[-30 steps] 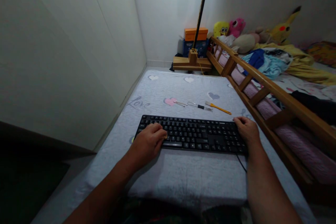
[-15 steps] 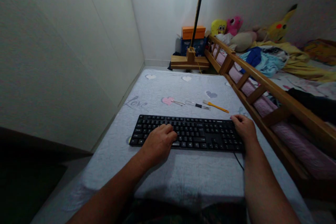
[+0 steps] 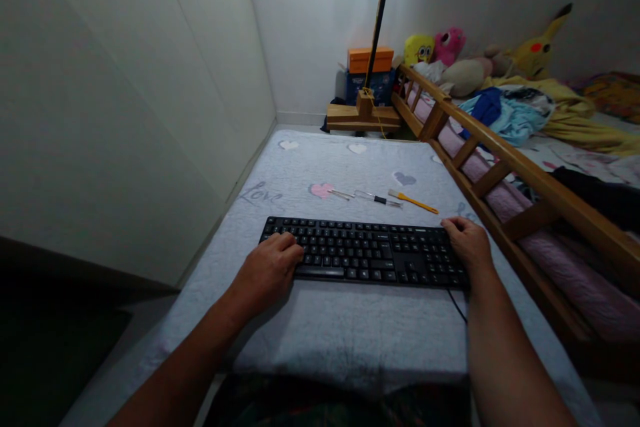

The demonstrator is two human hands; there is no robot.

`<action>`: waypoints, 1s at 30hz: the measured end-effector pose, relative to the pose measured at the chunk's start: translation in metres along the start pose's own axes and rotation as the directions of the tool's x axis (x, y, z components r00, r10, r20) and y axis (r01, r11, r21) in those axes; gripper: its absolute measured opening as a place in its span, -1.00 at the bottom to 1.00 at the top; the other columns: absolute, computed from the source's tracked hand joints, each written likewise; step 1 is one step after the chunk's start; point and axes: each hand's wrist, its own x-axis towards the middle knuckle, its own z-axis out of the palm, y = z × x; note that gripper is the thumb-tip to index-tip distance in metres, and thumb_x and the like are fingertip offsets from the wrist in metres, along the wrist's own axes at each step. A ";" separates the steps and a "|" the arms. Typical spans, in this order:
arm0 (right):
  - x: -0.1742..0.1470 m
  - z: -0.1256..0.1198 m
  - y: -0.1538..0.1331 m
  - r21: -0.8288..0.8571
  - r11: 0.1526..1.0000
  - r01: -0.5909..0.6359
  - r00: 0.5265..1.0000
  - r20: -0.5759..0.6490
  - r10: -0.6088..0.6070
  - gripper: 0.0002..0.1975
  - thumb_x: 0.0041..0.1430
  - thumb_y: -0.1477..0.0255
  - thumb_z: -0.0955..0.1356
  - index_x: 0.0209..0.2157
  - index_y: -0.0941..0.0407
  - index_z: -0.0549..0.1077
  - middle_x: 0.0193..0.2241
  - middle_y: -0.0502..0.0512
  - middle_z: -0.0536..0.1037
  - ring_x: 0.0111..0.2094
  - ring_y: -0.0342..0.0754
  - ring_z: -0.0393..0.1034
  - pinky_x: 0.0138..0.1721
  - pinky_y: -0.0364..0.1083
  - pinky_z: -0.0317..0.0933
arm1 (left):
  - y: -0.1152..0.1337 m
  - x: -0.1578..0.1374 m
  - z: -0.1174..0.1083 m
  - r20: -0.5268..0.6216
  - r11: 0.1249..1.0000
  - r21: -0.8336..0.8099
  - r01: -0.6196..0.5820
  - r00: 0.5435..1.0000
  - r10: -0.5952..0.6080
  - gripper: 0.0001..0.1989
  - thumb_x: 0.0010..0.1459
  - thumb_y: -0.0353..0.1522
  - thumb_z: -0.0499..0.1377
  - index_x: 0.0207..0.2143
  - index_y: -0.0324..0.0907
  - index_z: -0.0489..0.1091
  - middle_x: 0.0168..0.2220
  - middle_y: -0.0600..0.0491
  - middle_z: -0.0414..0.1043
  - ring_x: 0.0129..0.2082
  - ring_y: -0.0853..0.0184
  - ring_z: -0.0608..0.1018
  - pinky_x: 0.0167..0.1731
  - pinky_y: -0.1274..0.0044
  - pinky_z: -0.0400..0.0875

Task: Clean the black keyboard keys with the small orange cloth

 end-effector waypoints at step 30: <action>-0.001 -0.002 -0.003 -0.023 0.999 -0.022 0.999 0.023 0.023 -0.63 -0.11 0.09 0.30 -0.49 0.10 0.52 -0.45 0.16 0.59 -0.35 0.12 0.43 -0.23 0.02 0.24 | -0.065 -0.047 -0.019 -0.136 0.982 -0.041 0.183 0.973 -0.187 -0.80 0.22 -0.39 0.04 -0.30 -0.16 0.48 -0.26 -0.03 0.44 -0.25 0.23 0.47 -0.21 0.42 0.38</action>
